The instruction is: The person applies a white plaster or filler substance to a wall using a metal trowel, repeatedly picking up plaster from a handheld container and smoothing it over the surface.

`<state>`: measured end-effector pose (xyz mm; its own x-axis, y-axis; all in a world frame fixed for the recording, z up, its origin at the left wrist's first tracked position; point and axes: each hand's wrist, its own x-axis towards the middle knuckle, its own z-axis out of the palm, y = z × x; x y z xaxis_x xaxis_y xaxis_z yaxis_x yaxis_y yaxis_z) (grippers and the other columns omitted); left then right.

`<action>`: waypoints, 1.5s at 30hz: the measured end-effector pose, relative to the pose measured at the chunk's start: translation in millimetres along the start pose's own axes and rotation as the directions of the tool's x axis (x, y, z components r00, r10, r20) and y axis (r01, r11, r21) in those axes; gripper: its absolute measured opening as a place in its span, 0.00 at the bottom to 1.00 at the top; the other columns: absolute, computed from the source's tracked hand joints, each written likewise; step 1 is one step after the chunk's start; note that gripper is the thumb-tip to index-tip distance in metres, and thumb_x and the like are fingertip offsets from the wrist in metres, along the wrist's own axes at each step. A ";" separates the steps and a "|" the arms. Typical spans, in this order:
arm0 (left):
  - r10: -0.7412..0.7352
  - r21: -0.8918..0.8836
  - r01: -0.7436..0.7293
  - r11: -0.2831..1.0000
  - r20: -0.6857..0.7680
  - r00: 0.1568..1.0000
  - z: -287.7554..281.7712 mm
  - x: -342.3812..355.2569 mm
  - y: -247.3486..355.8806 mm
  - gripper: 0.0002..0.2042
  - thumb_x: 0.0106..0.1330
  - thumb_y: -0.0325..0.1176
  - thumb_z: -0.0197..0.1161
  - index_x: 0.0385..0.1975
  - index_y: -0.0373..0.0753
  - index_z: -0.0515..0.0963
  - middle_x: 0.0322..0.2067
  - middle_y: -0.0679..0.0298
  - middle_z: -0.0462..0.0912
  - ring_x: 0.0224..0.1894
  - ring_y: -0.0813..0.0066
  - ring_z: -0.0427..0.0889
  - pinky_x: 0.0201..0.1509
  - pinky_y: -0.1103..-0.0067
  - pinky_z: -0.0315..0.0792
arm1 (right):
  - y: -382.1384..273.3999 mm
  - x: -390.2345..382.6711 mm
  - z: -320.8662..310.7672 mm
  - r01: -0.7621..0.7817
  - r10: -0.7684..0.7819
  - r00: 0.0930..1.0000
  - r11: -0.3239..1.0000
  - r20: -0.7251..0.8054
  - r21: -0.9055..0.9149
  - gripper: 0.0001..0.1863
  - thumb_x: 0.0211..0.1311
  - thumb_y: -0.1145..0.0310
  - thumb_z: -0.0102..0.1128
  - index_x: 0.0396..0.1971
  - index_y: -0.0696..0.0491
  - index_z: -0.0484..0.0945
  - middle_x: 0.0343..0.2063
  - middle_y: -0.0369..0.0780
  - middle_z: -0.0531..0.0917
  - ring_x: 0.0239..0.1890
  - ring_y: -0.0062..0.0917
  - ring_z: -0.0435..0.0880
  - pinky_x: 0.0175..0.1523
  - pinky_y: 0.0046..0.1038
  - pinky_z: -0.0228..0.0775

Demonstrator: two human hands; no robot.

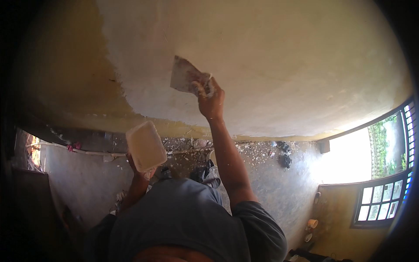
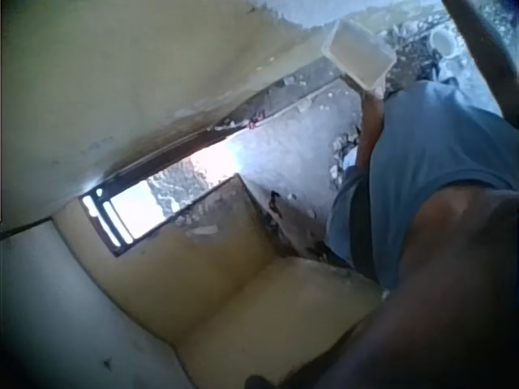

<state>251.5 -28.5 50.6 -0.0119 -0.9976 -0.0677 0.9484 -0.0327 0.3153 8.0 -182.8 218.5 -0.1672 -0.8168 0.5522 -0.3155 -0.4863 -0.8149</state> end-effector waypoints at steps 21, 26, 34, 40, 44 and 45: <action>0.024 0.038 -0.018 0.999 -0.162 0.986 1.0 -6.9 1.4 0.22 0.70 0.52 0.49 0.56 0.46 0.72 0.48 0.66 0.79 0.50 0.67 0.81 0.51 0.65 0.79 | -52.1 35.9 -49.0 0.206 -0.233 0.829 0.972 -0.509 -0.110 0.06 0.66 0.73 0.58 0.34 0.60 0.79 0.30 0.42 0.84 0.34 0.26 0.85 0.41 0.28 0.77; 0.014 0.025 -0.013 1.000 -0.064 0.998 30.1 -2.1 -2.7 0.22 0.70 0.53 0.48 0.56 0.47 0.71 0.49 0.66 0.79 0.50 0.66 0.81 0.51 0.65 0.78 | -29.6 27.9 14.4 0.318 -0.323 0.944 0.851 0.060 -0.417 0.08 0.56 0.72 0.64 0.34 0.58 0.77 0.29 0.48 0.83 0.35 0.40 0.85 0.40 0.34 0.76; -0.056 -0.128 0.022 0.991 -0.272 0.961 15.6 -6.1 -3.2 0.23 0.70 0.54 0.47 0.57 0.47 0.71 0.49 0.66 0.79 0.50 0.65 0.80 0.51 0.64 0.78 | -95.8 68.1 -41.5 0.304 -0.305 0.767 0.948 -0.564 -0.100 0.07 0.62 0.72 0.65 0.33 0.59 0.79 0.29 0.39 0.82 0.30 0.22 0.80 0.38 0.25 0.75; -0.029 -0.066 0.019 0.998 -0.146 0.989 18.8 -4.2 -5.9 0.24 0.68 0.55 0.50 0.57 0.47 0.71 0.50 0.65 0.78 0.51 0.63 0.80 0.52 0.63 0.77 | 29.5 -21.0 -23.4 0.380 -0.221 0.921 0.689 0.320 -0.617 0.08 0.61 0.63 0.64 0.33 0.50 0.77 0.25 0.44 0.82 0.28 0.40 0.83 0.32 0.38 0.76; -0.078 -0.104 0.065 0.992 -0.127 0.989 11.2 -2.1 -7.7 0.25 0.67 0.55 0.52 0.58 0.47 0.71 0.51 0.64 0.78 0.52 0.62 0.80 0.54 0.61 0.77 | 67.4 -23.6 -31.0 0.563 -0.348 0.825 0.458 0.445 -0.688 0.04 0.61 0.68 0.62 0.31 0.49 0.76 0.22 0.40 0.80 0.30 0.34 0.83 0.32 0.37 0.77; -0.066 -0.077 0.056 0.995 -0.138 0.988 15.1 -0.7 -8.6 0.25 0.67 0.56 0.52 0.58 0.47 0.71 0.51 0.64 0.78 0.53 0.61 0.79 0.54 0.61 0.77 | 64.8 -15.3 -35.8 0.561 -0.346 0.827 0.453 0.443 -0.693 0.04 0.61 0.68 0.62 0.31 0.49 0.76 0.22 0.40 0.80 0.30 0.34 0.83 0.32 0.37 0.77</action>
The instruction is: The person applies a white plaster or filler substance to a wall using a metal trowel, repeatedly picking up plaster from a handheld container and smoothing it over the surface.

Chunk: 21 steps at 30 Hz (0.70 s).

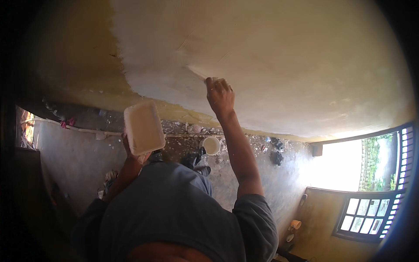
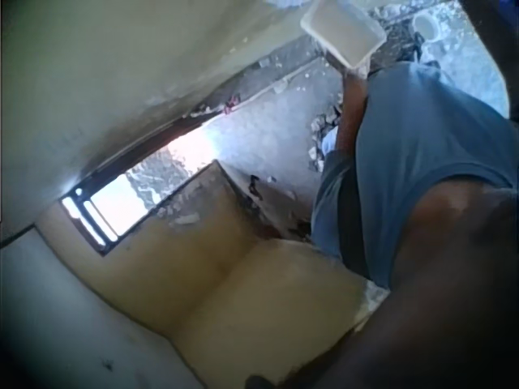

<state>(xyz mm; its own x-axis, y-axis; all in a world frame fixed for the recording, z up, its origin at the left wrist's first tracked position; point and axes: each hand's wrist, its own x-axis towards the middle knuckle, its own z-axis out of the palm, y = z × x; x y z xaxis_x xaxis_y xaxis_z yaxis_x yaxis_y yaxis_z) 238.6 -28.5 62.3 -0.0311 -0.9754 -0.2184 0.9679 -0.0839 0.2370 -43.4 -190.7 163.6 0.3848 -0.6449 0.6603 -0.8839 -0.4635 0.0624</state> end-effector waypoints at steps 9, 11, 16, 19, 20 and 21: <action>0.005 0.029 -0.005 1.000 -0.009 1.000 -6.9 -2.9 -5.8 0.27 0.68 0.58 0.50 0.60 0.49 0.69 0.53 0.64 0.77 0.53 0.62 0.79 0.53 0.61 0.77 | 26.9 65.0 -158.2 -0.309 0.481 0.658 0.874 -0.579 0.375 0.11 0.64 0.67 0.64 0.39 0.59 0.81 0.34 0.42 0.87 0.34 0.28 0.86 0.41 0.29 0.79; -0.003 -0.018 0.002 1.000 -0.008 1.000 -2.3 -3.2 -7.5 0.27 0.68 0.59 0.49 0.60 0.49 0.69 0.53 0.64 0.77 0.53 0.62 0.79 0.53 0.61 0.77 | -5.4 53.5 -109.6 -0.175 0.284 0.889 0.935 -0.359 0.307 0.10 0.62 0.69 0.63 0.39 0.58 0.81 0.34 0.44 0.86 0.36 0.32 0.87 0.42 0.30 0.79; 0.008 0.086 -0.017 0.996 0.099 0.995 0.6 -6.7 -4.7 0.27 0.69 0.59 0.46 0.61 0.48 0.69 0.52 0.65 0.77 0.53 0.65 0.79 0.54 0.63 0.77 | -67.4 60.3 1.9 0.007 0.004 0.997 0.991 -0.083 0.132 0.04 0.59 0.73 0.57 0.32 0.51 0.72 0.22 0.41 0.80 0.28 0.35 0.83 0.29 0.38 0.78; 0.012 0.117 -0.023 0.993 0.092 0.996 14.2 -2.6 -5.6 0.27 0.70 0.59 0.46 0.61 0.48 0.69 0.52 0.66 0.77 0.53 0.66 0.79 0.53 0.64 0.77 | -51.3 77.3 -1.0 0.030 -0.023 0.993 0.998 -0.114 0.061 0.06 0.57 0.73 0.59 0.34 0.51 0.73 0.23 0.42 0.80 0.30 0.38 0.83 0.30 0.38 0.78; 0.012 0.113 -0.022 0.993 0.091 0.996 12.6 -1.8 -5.3 0.27 0.70 0.59 0.46 0.61 0.48 0.69 0.52 0.66 0.77 0.53 0.66 0.79 0.53 0.64 0.77 | -43.7 83.3 -9.9 -0.017 0.023 0.990 0.999 -0.140 0.045 0.07 0.57 0.71 0.61 0.35 0.50 0.74 0.24 0.43 0.80 0.29 0.40 0.83 0.30 0.39 0.76; 0.023 0.150 -0.040 0.988 0.110 0.994 8.6 -2.1 -5.5 0.27 0.70 0.58 0.46 0.61 0.48 0.68 0.52 0.66 0.77 0.53 0.66 0.79 0.53 0.64 0.77 | -37.4 90.9 -21.6 -0.039 0.043 0.988 0.999 -0.148 0.029 0.07 0.57 0.70 0.61 0.35 0.50 0.74 0.24 0.44 0.80 0.29 0.40 0.83 0.31 0.40 0.76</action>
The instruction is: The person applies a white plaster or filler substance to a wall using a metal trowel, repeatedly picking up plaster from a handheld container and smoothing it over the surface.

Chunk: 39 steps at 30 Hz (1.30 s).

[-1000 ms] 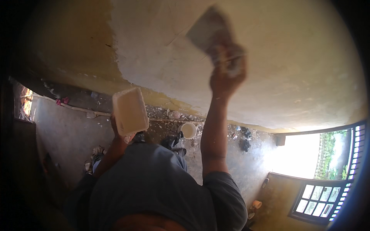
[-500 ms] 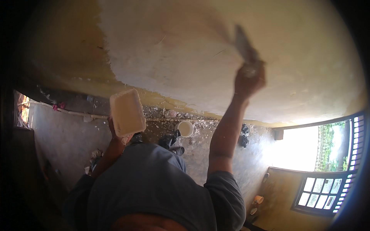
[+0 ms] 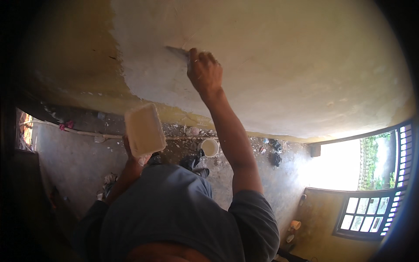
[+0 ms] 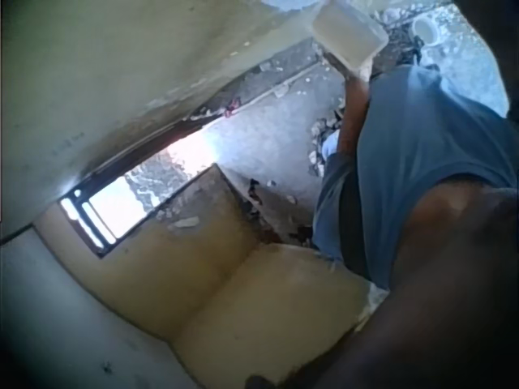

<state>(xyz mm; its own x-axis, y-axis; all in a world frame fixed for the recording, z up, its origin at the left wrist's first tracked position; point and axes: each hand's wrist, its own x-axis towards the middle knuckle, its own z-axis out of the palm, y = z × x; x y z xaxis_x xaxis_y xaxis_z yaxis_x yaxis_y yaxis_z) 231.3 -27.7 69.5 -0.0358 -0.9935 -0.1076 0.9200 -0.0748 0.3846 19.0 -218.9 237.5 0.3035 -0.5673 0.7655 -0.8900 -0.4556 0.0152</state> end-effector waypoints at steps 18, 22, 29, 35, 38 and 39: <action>-0.049 -0.054 0.047 0.997 -0.036 0.998 -3.6 -1.4 -3.1 0.27 0.68 0.59 0.47 0.61 0.51 0.69 0.54 0.67 0.77 0.55 0.64 0.78 0.57 0.62 0.74 | -0.7 -96.4 28.1 0.010 -0.045 0.965 0.991 0.259 0.132 0.04 0.60 0.71 0.57 0.35 0.49 0.75 0.28 0.41 0.82 0.34 0.38 0.84 0.32 0.39 0.80; -0.054 -0.047 0.053 0.998 -0.031 0.998 -26.3 -0.4 5.4 0.28 0.69 0.60 0.44 0.62 0.52 0.68 0.57 0.70 0.75 0.60 0.66 0.74 0.60 0.61 0.72 | 6.1 -75.9 35.2 0.017 -0.020 0.988 1.000 0.150 0.018 0.05 0.58 0.73 0.58 0.34 0.49 0.75 0.27 0.40 0.83 0.32 0.36 0.84 0.30 0.36 0.80; 0.009 0.107 -0.011 0.994 0.022 1.000 -46.8 -1.5 0.4 0.29 0.69 0.62 0.44 0.64 0.53 0.66 0.61 0.69 0.71 0.63 0.66 0.72 0.61 0.61 0.71 | 52.1 -25.3 -59.4 -0.147 0.146 0.989 0.979 -0.013 -0.139 0.03 0.62 0.68 0.57 0.33 0.50 0.75 0.24 0.41 0.82 0.29 0.36 0.85 0.30 0.37 0.79; -0.037 -0.043 0.037 0.998 -0.010 0.999 -24.5 1.9 -0.4 0.29 0.69 0.60 0.47 0.64 0.51 0.66 0.60 0.67 0.72 0.61 0.64 0.74 0.59 0.61 0.73 | 83.2 -70.9 -92.0 -0.381 0.395 0.914 0.914 -0.093 0.142 0.11 0.58 0.69 0.65 0.38 0.58 0.81 0.31 0.47 0.86 0.31 0.34 0.87 0.36 0.32 0.80; -0.073 -0.071 0.078 0.994 0.064 0.995 -16.7 4.8 -3.3 0.28 0.68 0.59 0.47 0.64 0.51 0.66 0.58 0.67 0.73 0.58 0.63 0.76 0.58 0.61 0.74 | 34.1 -113.3 -19.7 -0.236 0.208 0.939 0.969 0.274 0.072 0.08 0.66 0.64 0.57 0.39 0.52 0.78 0.30 0.44 0.84 0.32 0.38 0.85 0.36 0.39 0.80; -0.090 -0.062 0.094 0.994 0.061 0.994 -8.7 3.6 -3.4 0.28 0.68 0.59 0.47 0.64 0.51 0.67 0.58 0.67 0.74 0.57 0.63 0.76 0.58 0.61 0.74 | 24.0 -125.7 10.2 -0.285 0.228 0.852 0.957 0.472 0.052 0.06 0.68 0.68 0.50 0.38 0.50 0.76 0.29 0.42 0.83 0.34 0.38 0.84 0.34 0.38 0.80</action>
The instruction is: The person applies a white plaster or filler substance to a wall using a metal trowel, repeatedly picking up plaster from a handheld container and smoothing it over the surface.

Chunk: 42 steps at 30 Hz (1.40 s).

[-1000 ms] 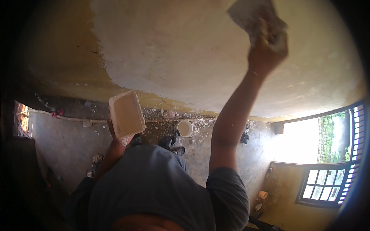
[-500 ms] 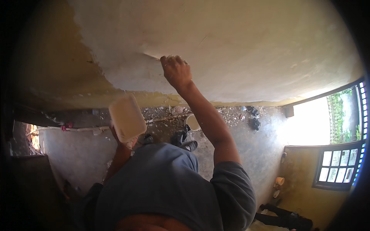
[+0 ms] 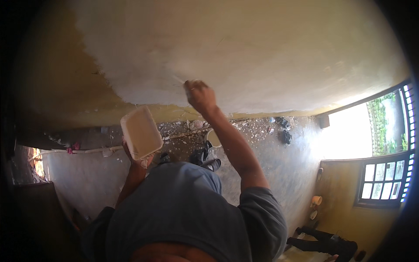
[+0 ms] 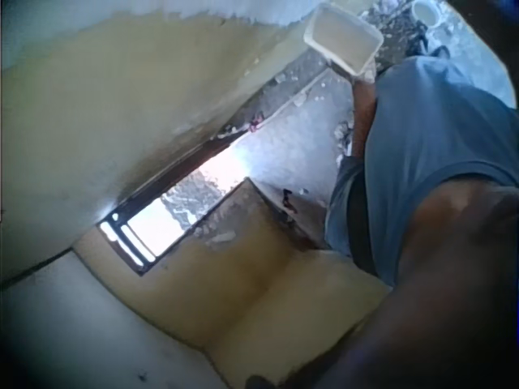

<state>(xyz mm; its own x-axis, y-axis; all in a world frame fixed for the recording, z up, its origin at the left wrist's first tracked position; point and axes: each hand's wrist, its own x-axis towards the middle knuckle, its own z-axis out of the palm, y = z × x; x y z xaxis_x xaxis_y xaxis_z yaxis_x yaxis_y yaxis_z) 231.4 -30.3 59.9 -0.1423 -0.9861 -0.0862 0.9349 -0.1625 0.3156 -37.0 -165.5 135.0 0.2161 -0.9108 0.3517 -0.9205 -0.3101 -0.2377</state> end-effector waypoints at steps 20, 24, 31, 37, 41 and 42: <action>-0.043 0.021 0.044 0.999 -0.080 0.996 -7.1 -3.2 3.1 0.28 0.65 0.62 0.49 0.60 0.55 0.69 0.56 0.71 0.75 0.58 0.66 0.75 0.57 0.59 0.73 | 71.5 29.7 -151.1 -0.217 0.107 0.829 0.966 -0.549 -0.140 0.22 0.53 0.64 0.71 0.46 0.61 0.79 0.36 0.53 0.85 0.39 0.46 0.85 0.44 0.39 0.78; -0.046 0.031 0.049 0.998 -0.097 0.994 0.0 -3.1 3.0 0.28 0.66 0.62 0.47 0.61 0.55 0.69 0.56 0.71 0.75 0.58 0.66 0.75 0.57 0.59 0.73 | 100.7 32.6 -211.1 -0.286 0.113 0.766 0.942 -0.633 -0.177 0.19 0.56 0.62 0.70 0.46 0.53 0.81 0.37 0.49 0.85 0.41 0.45 0.85 0.45 0.38 0.77; -0.006 0.074 0.010 0.997 -0.054 0.999 6.7 8.4 -5.9 0.27 0.70 0.59 0.44 0.63 0.52 0.67 0.57 0.70 0.74 0.58 0.66 0.75 0.58 0.60 0.73 | 123.4 10.5 -303.3 0.370 0.574 0.375 0.628 -0.728 0.685 0.18 0.65 0.63 0.64 0.46 0.63 0.77 0.39 0.43 0.82 0.41 0.26 0.83 0.43 0.24 0.76; 0.032 0.030 -0.032 0.999 0.020 0.999 1.7 4.2 -9.6 0.31 0.70 0.60 0.43 0.67 0.49 0.62 0.59 0.62 0.73 0.58 0.60 0.76 0.56 0.58 0.76 | 109.1 7.0 -203.3 -0.030 0.405 0.822 0.733 -0.400 0.680 0.12 0.64 0.66 0.64 0.43 0.57 0.80 0.34 0.38 0.84 0.33 0.22 0.82 0.39 0.29 0.76; 0.009 -0.007 -0.010 1.000 -0.138 0.990 13.3 6.5 -13.9 0.30 0.70 0.60 0.43 0.66 0.48 0.63 0.58 0.61 0.74 0.57 0.58 0.77 0.55 0.58 0.77 | 99.8 -6.1 -105.3 0.063 -0.058 0.938 0.998 -0.343 0.002 0.07 0.64 0.68 0.62 0.39 0.53 0.81 0.33 0.43 0.85 0.34 0.34 0.85 0.38 0.32 0.80; 0.004 0.022 -0.003 1.000 -0.077 0.997 1.1 7.0 -11.6 0.31 0.70 0.59 0.44 0.66 0.48 0.63 0.58 0.61 0.73 0.57 0.58 0.77 0.55 0.58 0.77 | 74.4 -5.0 -90.2 0.025 -0.017 0.976 0.999 -0.219 0.033 0.06 0.63 0.68 0.61 0.38 0.51 0.81 0.32 0.43 0.85 0.34 0.37 0.85 0.37 0.34 0.80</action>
<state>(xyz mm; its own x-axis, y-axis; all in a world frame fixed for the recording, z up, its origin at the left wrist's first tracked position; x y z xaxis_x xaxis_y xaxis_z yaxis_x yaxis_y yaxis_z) 219.2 -35.3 56.7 -0.1127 -0.9811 -0.1573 0.9277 -0.1606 0.3370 -135.9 -159.5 197.2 0.1552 -0.8236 0.5455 -0.9037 -0.3414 -0.2584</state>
